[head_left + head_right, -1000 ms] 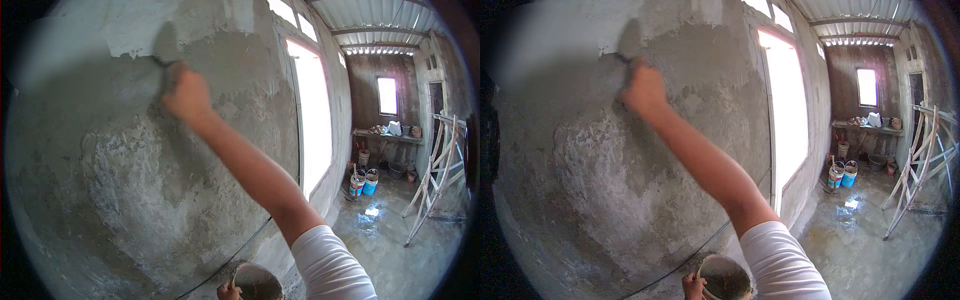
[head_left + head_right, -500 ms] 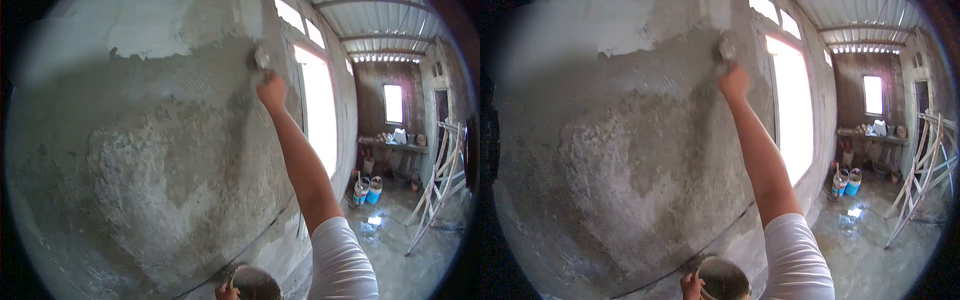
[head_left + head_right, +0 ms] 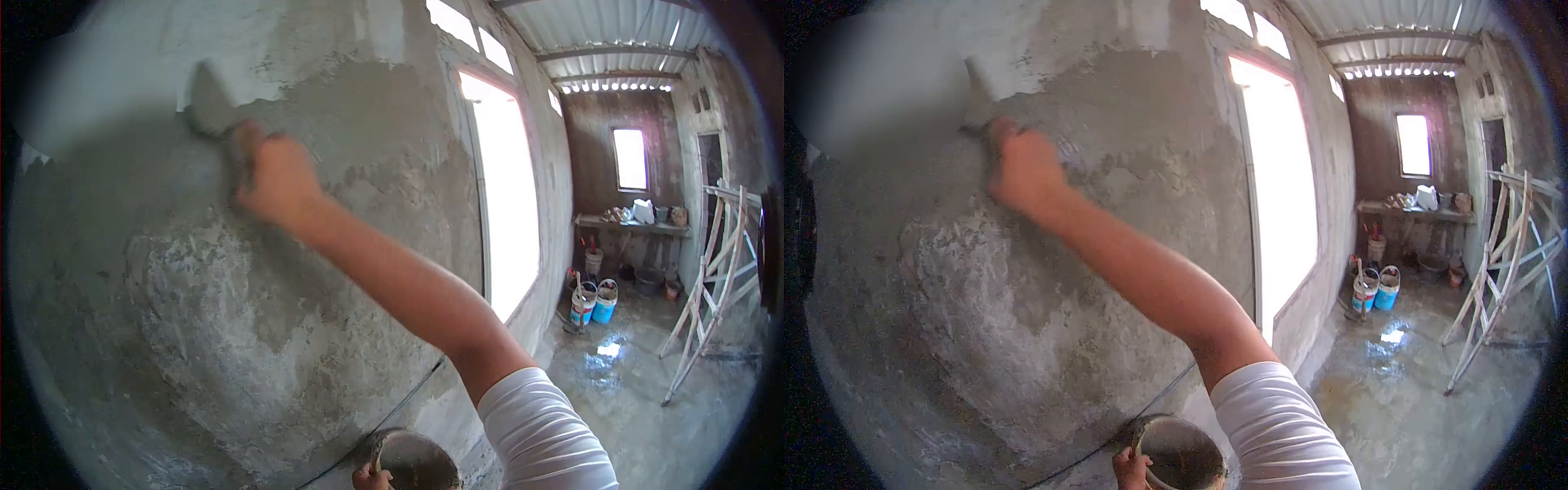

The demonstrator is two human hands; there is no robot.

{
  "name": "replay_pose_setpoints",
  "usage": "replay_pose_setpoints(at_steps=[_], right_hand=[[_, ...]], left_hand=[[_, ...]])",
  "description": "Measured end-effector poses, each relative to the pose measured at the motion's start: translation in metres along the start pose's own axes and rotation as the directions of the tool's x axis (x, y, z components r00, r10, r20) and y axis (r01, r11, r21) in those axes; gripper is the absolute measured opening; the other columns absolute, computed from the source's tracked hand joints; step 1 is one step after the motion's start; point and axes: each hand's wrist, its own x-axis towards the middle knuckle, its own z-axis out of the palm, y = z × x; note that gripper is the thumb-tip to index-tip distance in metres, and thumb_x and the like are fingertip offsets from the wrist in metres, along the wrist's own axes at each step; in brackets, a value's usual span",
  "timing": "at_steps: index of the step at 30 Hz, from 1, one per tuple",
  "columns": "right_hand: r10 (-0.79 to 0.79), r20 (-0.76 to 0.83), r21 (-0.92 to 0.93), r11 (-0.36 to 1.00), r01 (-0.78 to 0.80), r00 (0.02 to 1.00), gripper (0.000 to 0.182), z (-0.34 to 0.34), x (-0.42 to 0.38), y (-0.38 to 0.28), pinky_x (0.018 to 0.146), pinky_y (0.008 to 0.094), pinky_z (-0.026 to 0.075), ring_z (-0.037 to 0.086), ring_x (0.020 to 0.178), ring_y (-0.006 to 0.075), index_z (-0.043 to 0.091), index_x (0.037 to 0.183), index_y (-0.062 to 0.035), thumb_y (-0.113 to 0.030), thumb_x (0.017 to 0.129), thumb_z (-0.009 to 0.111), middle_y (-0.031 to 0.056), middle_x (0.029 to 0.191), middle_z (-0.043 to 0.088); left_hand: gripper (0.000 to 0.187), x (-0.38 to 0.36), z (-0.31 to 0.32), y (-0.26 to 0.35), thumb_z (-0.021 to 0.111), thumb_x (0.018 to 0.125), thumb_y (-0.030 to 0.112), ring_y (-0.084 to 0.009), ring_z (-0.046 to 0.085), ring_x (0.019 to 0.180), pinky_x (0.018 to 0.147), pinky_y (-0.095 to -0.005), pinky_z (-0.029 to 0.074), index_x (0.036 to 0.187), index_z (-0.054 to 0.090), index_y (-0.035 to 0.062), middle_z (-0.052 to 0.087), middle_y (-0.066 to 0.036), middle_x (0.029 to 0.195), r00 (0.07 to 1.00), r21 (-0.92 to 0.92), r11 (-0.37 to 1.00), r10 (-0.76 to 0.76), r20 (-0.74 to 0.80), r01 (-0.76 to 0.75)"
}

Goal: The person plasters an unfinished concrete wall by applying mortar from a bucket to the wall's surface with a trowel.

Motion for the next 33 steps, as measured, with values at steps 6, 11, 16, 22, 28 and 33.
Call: replay_pose_setpoints(at_steps=[6, 11, 16, 22, 28, 33], right_hand=[[-0.033, 0.292, 0.254, 0.966, -0.044, 0.956, 0.079, -0.047, -0.154, -0.052, 0.071, 0.0514, 0.051, 0.063, 0.079, 0.0427, 0.041, 0.148, -0.0033, -0.012, 0.074, 0.066, 0.0232, 0.095, 0.06], [0.313, 0.431, 0.258, 0.856, -0.448, 0.846, 0.07, -0.149, -0.341, -0.051, 0.083, 0.0427, 0.053, 0.067, 0.09, 0.0377, 0.042, 0.15, -0.0001, -0.01, 0.084, 0.066, 0.0234, 0.113, 0.066], [0.77, 0.638, 0.47, -0.417, -0.778, -0.027, 0.039, -0.268, -0.532, -0.136, 0.063, 0.0312, 0.048, 0.062, 0.076, 0.0159, 0.065, 0.119, 0.0048, -0.021, 0.09, 0.072, 0.0084, 0.085, 0.064], [0.629, 0.602, 0.265, -0.739, -0.619, -0.493, 0.039, -0.338, -0.678, -0.245, 0.08, 0.0378, 0.055, 0.068, 0.088, 0.0241, 0.065, 0.121, -0.0024, -0.017, 0.086, 0.074, 0.0089, 0.097, 0.072], [0.743, 0.463, 0.014, -0.551, -0.834, -0.483, 0.05, -0.368, -0.671, -0.299, 0.067, 0.0346, 0.051, 0.059, 0.078, 0.015, 0.063, 0.132, -0.0026, -0.012, 0.085, 0.077, 0.0032, 0.105, 0.069], [0.745, 0.491, -0.176, -0.423, -0.889, -0.452, 0.036, -0.389, -0.674, -0.297, 0.076, 0.0365, 0.051, 0.06, 0.083, 0.0151, 0.072, 0.119, -0.0033, -0.012, 0.085, 0.076, 0.0026, 0.093, 0.07]], left_hand=[[0.018, -0.02, 0.005, 0.006, 0.067, 0.057, -0.002, -0.0188, 0.049, 0.062, 0.059, -0.0349, 0.039, 0.071, 0.057, 0.0003, 0.052, -0.002, 0.069, 0.998, -0.183, 0.981, -0.07, 0.002, 0.069], [0.013, -0.032, -0.005, -0.012, 0.067, 0.06, 0.001, -0.0128, 0.052, 0.061, 0.059, -0.0303, 0.042, 0.072, 0.063, 0.0012, 0.057, 0.001, 0.067, 0.996, -0.231, 0.973, -0.002, 0.095, 0.024], [0.023, -0.033, 0.005, -0.064, 0.067, 0.06, -0.001, -0.0176, 0.059, 0.068, 0.064, -0.0335, 0.047, 0.083, 0.069, -0.0027, 0.063, -0.003, 0.074, 0.97, -0.166, 0.98, -0.066, 0.234, 0.107], [0.027, -0.062, 0.019, -0.076, 0.06, 0.075, 0.004, -0.0244, 0.064, 0.085, 0.073, -0.0384, 0.051, 0.1, 0.069, -0.0027, 0.067, -0.012, 0.09, 0.926, 0.055, 0.998, -0.039, 0.375, 0.02], [0.014, -0.079, 0.034, -0.083, 0.071, 0.063, 0.005, -0.012, 0.054, 0.061, 0.057, -0.0323, 0.043, 0.075, 0.067, 0.0004, 0.058, 0.001, 0.065, 0.899, 0.312, 0.948, -0.076, 0.431, -0.069], [0.012, -0.119, 0.054, -0.056, 0.072, 0.064, 0.006, -0.0084, 0.049, 0.06, 0.055, -0.0306, 0.041, 0.073, 0.066, 0.001, 0.056, 0.003, 0.063, 0.88, 0.226, 0.964, 0.017, 0.474, -0.14]])
